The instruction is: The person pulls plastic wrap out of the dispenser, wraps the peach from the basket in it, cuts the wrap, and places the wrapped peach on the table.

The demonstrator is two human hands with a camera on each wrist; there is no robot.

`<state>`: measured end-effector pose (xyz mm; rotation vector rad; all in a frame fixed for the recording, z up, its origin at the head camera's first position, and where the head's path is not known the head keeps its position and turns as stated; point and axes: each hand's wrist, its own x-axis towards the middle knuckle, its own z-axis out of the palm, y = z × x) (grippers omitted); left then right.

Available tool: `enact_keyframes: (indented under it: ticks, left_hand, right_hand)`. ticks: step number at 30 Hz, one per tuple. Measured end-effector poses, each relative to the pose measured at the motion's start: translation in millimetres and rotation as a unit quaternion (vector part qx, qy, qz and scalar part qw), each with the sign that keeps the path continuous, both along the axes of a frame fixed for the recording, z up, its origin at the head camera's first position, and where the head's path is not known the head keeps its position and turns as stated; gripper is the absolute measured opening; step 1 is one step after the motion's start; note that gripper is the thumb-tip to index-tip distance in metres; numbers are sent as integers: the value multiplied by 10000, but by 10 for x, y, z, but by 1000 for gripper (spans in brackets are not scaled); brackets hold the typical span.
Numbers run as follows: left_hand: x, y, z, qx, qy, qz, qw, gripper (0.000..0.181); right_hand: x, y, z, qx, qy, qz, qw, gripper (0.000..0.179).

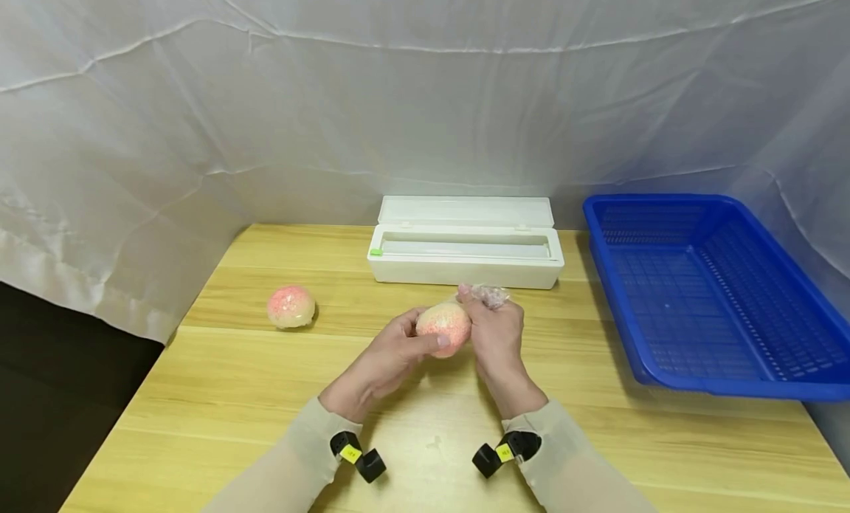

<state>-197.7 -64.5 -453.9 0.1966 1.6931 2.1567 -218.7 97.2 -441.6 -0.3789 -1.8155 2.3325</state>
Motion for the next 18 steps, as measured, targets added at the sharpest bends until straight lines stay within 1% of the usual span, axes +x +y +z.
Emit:
enact_keyframes:
  ticks: [2,5,7,9,13,15,16,18]
  left_hand:
    - [10,-17,17,-22,116,21,9999,58]
    - [32,-50,46,73,327,62,9994,61]
    - [42,-71,67,221,440,-44,9988,63]
    - [47,-95,82,334,488,-188,9981,65]
    - [49,-135,98,557,495,-460,9962,68]
    - [51,-145,101,666,499,-555,9950,70]
    - [53,-146,103,715,504,-598,9944,71]
    - [56,-141,101,766,518,-691,9933,72]
  right_hand:
    - [9,1,15,-268,-33,25,9996,14]
    - [27,1,48,-842,-231,141,9961,15]
    - [41,6,71,-1188,-337,260,9920,17]
    - [56,13,88,-1412,-430,333,9885,20]
    - [87,18,114,-1577,-411,445,9856,19]
    - [104,13,117,-1563,-360,432,9861,17]
    - [115,11,116,-1545,-321,380,9867,15]
    - [144,5,109,-1451,-183,126,9892,13]
